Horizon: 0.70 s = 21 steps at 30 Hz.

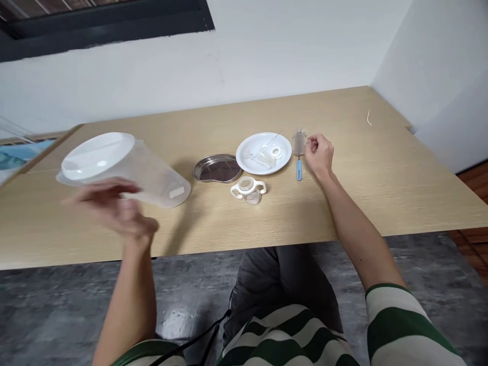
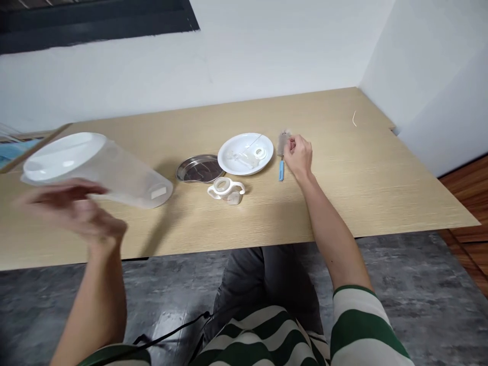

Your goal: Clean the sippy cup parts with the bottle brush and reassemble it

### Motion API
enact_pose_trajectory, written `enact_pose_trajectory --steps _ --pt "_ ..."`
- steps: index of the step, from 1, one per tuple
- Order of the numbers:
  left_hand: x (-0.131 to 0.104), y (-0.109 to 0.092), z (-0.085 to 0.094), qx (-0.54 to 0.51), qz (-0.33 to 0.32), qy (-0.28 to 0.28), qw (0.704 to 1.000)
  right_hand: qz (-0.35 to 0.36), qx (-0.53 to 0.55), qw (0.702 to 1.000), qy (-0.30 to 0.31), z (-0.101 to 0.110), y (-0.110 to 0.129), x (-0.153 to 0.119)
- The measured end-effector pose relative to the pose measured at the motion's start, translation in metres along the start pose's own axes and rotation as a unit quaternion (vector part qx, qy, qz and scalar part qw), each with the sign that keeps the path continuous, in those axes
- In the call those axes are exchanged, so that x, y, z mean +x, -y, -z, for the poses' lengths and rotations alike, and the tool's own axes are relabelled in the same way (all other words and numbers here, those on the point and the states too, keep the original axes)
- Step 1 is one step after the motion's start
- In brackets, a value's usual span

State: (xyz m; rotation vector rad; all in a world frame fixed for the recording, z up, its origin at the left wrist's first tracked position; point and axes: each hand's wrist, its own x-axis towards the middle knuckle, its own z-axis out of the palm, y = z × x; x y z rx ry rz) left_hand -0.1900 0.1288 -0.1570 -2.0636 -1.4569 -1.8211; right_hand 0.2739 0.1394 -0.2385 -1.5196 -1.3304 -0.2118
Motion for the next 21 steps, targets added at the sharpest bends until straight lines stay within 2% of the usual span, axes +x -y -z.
enact_pose_trajectory --steps 2,4,6,10,15,18,21 --pt "-0.029 -0.019 -0.016 -0.036 -0.048 0.174 0.983 0.008 0.009 1.000 0.006 -0.002 0.005 -0.002" --pt "-0.054 -0.038 -0.030 -0.048 -0.053 0.258 0.963 0.011 0.021 1.000 0.011 -0.003 0.008 -0.003" --pt "-0.071 -0.053 -0.042 -0.057 -0.013 0.317 0.947 0.010 0.025 1.000 0.013 -0.004 0.009 -0.004" --pt "-0.093 -0.070 -0.065 -0.083 0.082 0.341 0.933 0.004 0.015 1.000 0.020 -0.003 0.010 -0.003" --pt "-0.112 -0.075 -0.088 -0.138 0.166 0.339 0.916 -0.015 -0.032 0.996 0.085 0.006 0.015 -0.001" --pt "-0.118 -0.075 -0.095 -0.156 0.184 0.327 0.914 -0.050 -0.077 0.981 0.170 0.011 0.018 0.001" --pt "-0.121 -0.075 -0.095 -0.142 0.180 0.341 0.912 -0.078 -0.126 0.949 0.278 0.016 0.021 0.003"
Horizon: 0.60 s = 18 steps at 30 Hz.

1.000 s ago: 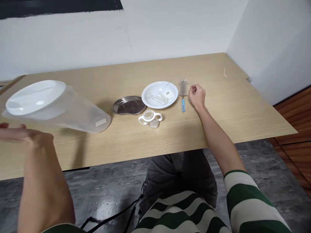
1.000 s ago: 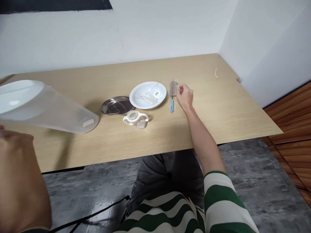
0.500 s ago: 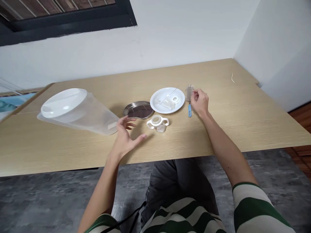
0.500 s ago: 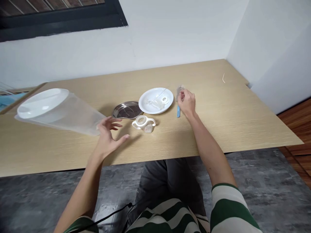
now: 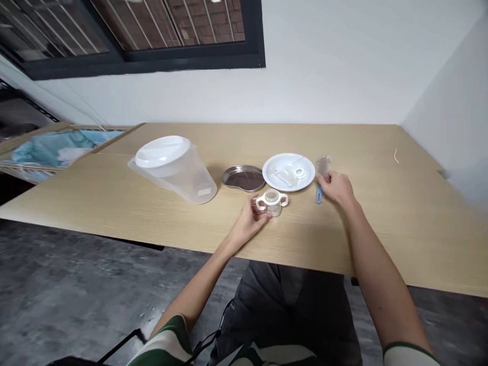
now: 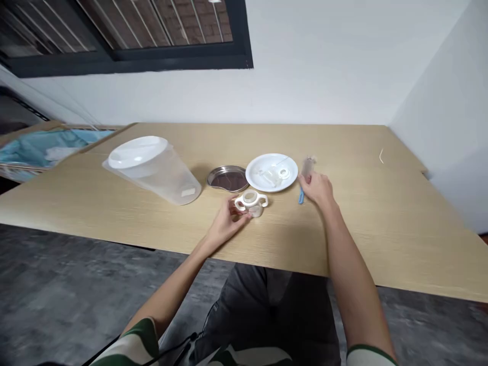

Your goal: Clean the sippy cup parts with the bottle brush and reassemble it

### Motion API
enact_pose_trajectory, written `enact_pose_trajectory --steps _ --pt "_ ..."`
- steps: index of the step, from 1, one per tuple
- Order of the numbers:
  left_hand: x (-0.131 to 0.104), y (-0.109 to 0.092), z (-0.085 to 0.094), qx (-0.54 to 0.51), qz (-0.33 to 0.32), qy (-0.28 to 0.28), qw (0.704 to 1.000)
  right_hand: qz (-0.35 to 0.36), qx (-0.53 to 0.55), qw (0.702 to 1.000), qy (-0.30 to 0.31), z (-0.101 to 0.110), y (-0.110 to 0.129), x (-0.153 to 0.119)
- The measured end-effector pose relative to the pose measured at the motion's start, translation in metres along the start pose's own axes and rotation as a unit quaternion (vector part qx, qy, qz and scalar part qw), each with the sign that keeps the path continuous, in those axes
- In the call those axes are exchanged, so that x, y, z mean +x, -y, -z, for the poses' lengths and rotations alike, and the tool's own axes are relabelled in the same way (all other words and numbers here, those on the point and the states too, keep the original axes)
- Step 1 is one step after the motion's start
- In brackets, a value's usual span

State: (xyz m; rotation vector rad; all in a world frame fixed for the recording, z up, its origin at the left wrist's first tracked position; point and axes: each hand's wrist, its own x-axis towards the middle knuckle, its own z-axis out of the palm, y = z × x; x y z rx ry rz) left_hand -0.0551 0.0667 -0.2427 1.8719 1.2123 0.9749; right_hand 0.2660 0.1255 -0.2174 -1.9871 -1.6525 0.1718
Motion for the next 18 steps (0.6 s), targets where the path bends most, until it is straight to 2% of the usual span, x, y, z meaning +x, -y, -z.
enact_pose_trajectory --steps 3,6,9,11,12,14,16,18 --pt "-0.008 -0.005 0.007 0.050 -0.009 -0.024 0.998 -0.019 -0.034 0.997 0.069 0.006 0.004 -0.002" --pt "-0.008 -0.021 0.025 0.090 -0.040 -0.090 0.991 -0.021 -0.043 0.990 0.129 0.009 0.008 -0.004" --pt "0.018 -0.047 0.049 0.075 -0.094 -0.148 0.982 -0.011 -0.049 0.984 0.173 0.006 0.009 -0.004" --pt "0.051 -0.065 0.059 0.095 -0.133 -0.136 0.977 -0.010 -0.061 0.982 0.181 0.003 0.009 -0.004" --pt "0.070 -0.073 0.061 0.127 -0.147 -0.105 0.975 -0.011 -0.068 0.981 0.180 0.001 0.009 -0.004" --pt "0.109 -0.082 0.057 0.214 -0.181 0.015 0.960 -0.017 -0.074 0.982 0.171 -0.001 0.009 -0.003" --pt "0.144 -0.082 0.048 0.303 -0.215 0.134 0.919 -0.024 -0.074 0.984 0.160 -0.002 0.008 -0.002" --pt "0.171 -0.075 0.036 0.377 -0.234 0.212 0.871 -0.033 -0.074 0.986 0.149 -0.002 0.007 -0.001"
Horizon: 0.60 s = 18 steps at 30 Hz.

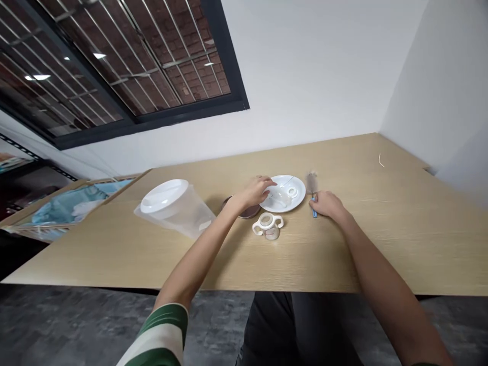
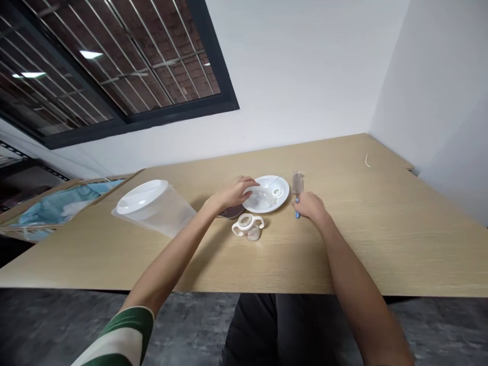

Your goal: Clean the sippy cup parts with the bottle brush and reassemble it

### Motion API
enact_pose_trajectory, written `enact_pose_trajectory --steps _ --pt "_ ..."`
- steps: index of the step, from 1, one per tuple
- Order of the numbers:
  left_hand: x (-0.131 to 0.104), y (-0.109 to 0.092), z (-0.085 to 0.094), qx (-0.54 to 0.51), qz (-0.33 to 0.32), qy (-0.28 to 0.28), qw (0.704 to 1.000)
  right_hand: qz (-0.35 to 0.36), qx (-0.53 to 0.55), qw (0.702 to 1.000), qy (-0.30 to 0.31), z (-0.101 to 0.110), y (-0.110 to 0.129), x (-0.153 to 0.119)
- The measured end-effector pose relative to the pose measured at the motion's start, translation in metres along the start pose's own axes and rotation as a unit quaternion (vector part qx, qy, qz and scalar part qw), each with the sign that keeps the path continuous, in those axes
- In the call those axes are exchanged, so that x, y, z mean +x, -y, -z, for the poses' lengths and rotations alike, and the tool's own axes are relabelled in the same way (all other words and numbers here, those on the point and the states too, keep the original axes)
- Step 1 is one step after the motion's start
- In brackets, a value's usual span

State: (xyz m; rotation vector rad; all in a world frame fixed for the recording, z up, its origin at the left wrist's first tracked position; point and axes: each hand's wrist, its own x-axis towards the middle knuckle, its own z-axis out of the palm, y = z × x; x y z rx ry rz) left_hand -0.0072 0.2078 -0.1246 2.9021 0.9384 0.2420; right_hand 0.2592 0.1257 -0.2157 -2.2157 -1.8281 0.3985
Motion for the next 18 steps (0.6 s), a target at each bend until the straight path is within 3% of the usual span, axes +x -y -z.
enact_pose_trajectory --steps 3,7,12,18 --pt "0.024 0.017 -0.018 0.042 -0.023 0.087 0.995 -0.017 0.005 1.000 -0.018 0.001 -0.004 0.001" --pt "0.039 0.034 -0.039 0.031 0.011 0.132 0.991 -0.037 0.013 0.999 -0.036 0.001 -0.007 0.002" --pt "0.048 0.046 -0.051 -0.011 0.006 0.138 0.990 -0.054 0.044 0.996 -0.054 0.001 -0.008 0.004" --pt "0.046 0.041 -0.042 -0.019 0.014 0.104 0.994 -0.080 0.140 0.984 -0.072 0.003 -0.010 0.005"
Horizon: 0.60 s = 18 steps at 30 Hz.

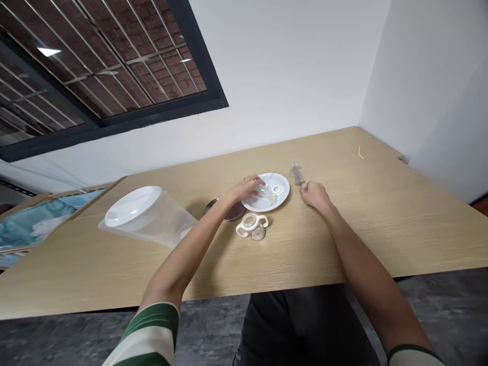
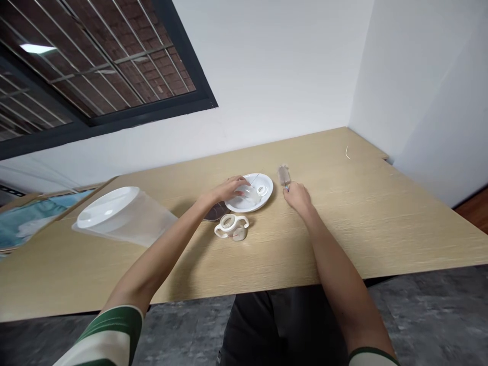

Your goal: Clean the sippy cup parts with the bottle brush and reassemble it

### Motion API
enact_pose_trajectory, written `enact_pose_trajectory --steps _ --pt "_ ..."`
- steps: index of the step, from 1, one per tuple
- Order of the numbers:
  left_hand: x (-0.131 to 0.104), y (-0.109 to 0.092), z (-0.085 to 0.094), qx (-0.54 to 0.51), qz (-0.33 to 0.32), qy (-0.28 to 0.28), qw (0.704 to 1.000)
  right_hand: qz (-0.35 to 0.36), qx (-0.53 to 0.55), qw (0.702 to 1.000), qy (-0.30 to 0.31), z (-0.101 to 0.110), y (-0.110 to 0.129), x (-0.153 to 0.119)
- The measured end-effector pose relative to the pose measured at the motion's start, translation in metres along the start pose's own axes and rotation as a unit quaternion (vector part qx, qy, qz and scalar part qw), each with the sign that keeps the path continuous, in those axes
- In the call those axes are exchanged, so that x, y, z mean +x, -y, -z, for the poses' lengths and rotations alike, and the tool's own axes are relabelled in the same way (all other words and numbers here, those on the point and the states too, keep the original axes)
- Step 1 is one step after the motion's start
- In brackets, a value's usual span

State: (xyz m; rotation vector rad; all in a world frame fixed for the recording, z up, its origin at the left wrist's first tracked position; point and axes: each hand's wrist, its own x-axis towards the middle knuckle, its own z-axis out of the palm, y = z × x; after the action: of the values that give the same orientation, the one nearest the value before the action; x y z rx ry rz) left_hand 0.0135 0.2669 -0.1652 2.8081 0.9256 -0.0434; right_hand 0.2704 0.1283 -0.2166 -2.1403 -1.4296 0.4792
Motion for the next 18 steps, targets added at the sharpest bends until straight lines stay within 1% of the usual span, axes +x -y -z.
enact_pose_trajectory --steps 4,7,9,12,15,17,18 --pt "-0.014 -0.007 0.010 -0.032 0.007 -0.049 0.998 -0.032 0.080 0.996 -0.002 0.001 -0.003 0.003" --pt "-0.032 -0.011 0.013 -0.127 0.011 -0.113 0.985 -0.068 0.120 0.990 -0.022 -0.001 -0.008 0.009" --pt "-0.046 -0.013 0.011 -0.198 0.007 -0.162 0.967 -0.091 0.143 0.985 -0.033 -0.004 -0.012 0.014" --pt "-0.064 -0.017 0.002 -0.293 0.022 -0.241 0.925 -0.107 0.174 0.978 -0.047 -0.007 -0.014 0.018" --pt "-0.075 -0.016 -0.011 -0.397 0.058 -0.310 0.862 -0.096 0.187 0.975 -0.072 -0.003 -0.011 0.016" --pt "-0.078 -0.013 -0.020 -0.444 0.080 -0.352 0.820 -0.083 0.173 0.976 -0.099 0.003 -0.006 0.012" --pt "-0.078 -0.011 -0.024 -0.458 0.088 -0.370 0.804 -0.073 0.161 0.977 -0.117 0.005 -0.003 0.009"
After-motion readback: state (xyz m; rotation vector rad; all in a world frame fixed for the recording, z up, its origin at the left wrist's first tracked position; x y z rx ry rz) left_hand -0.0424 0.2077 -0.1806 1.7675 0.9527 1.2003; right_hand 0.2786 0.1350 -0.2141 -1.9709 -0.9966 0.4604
